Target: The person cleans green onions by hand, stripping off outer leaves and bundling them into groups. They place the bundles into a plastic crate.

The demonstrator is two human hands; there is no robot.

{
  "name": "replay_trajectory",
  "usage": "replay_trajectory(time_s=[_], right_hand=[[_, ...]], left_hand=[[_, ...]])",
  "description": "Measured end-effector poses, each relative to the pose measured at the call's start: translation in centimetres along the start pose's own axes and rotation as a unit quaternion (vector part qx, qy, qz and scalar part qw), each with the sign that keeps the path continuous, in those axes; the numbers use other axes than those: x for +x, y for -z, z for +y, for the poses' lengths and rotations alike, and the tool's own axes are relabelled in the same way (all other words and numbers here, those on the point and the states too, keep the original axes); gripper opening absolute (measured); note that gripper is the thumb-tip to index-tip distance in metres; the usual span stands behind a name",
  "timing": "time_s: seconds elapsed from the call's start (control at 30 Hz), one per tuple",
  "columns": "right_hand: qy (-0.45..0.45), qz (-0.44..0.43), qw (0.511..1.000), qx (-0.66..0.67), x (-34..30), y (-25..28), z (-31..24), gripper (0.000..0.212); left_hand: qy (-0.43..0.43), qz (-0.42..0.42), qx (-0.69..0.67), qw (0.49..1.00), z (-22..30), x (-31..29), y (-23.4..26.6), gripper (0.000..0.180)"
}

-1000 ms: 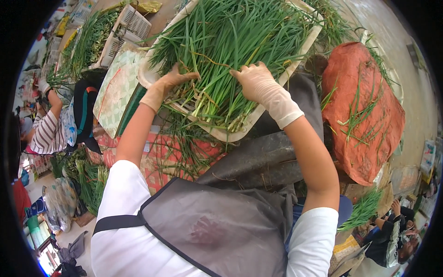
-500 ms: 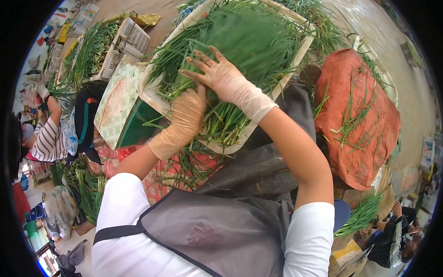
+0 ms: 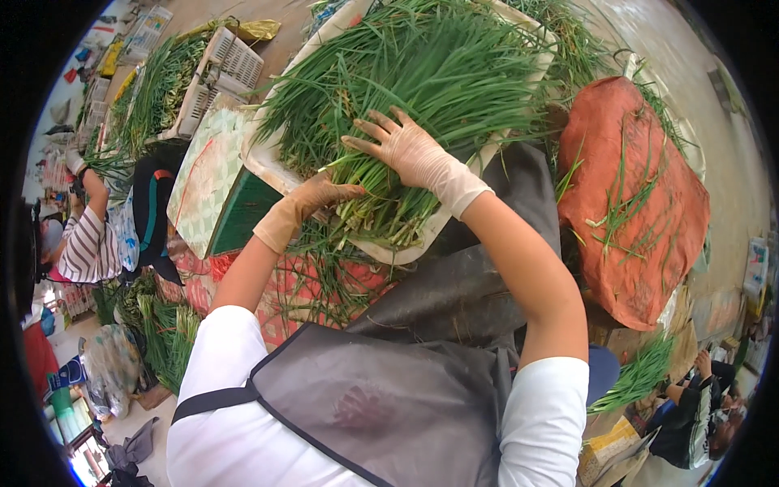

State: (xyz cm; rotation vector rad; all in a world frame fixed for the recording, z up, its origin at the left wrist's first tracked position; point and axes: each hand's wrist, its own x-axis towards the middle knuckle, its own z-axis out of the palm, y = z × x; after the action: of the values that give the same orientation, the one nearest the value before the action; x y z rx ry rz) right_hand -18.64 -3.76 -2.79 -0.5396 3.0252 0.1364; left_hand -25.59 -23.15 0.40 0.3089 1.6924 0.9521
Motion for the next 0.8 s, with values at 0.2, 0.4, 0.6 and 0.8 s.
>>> replay_trajectory(time_s=[0.2,0.4,0.6,0.8], right_hand=[[0.013,0.097,0.994,0.038,-1.3,4.3,2.1,0.105],[-0.015,0.085,0.975,0.204,-1.4,4.1,4.4,0.088],[-0.124,0.216,0.776,0.58,-2.5,3.8,9.6,0.071],[-0.116,0.197,0.569,0.79,-2.7,6.0,12.1,0.094]], left_hand=[[-0.129,0.009,0.088,0.988,4.3,-2.3,-0.5,0.063],[-0.078,-0.046,0.252,0.964,10.2,-2.1,1.8,0.062],[-0.292,0.28,0.001,0.915,8.5,-1.8,8.8,0.06],[-0.462,0.164,0.306,0.816,9.3,-0.8,3.6,0.13]])
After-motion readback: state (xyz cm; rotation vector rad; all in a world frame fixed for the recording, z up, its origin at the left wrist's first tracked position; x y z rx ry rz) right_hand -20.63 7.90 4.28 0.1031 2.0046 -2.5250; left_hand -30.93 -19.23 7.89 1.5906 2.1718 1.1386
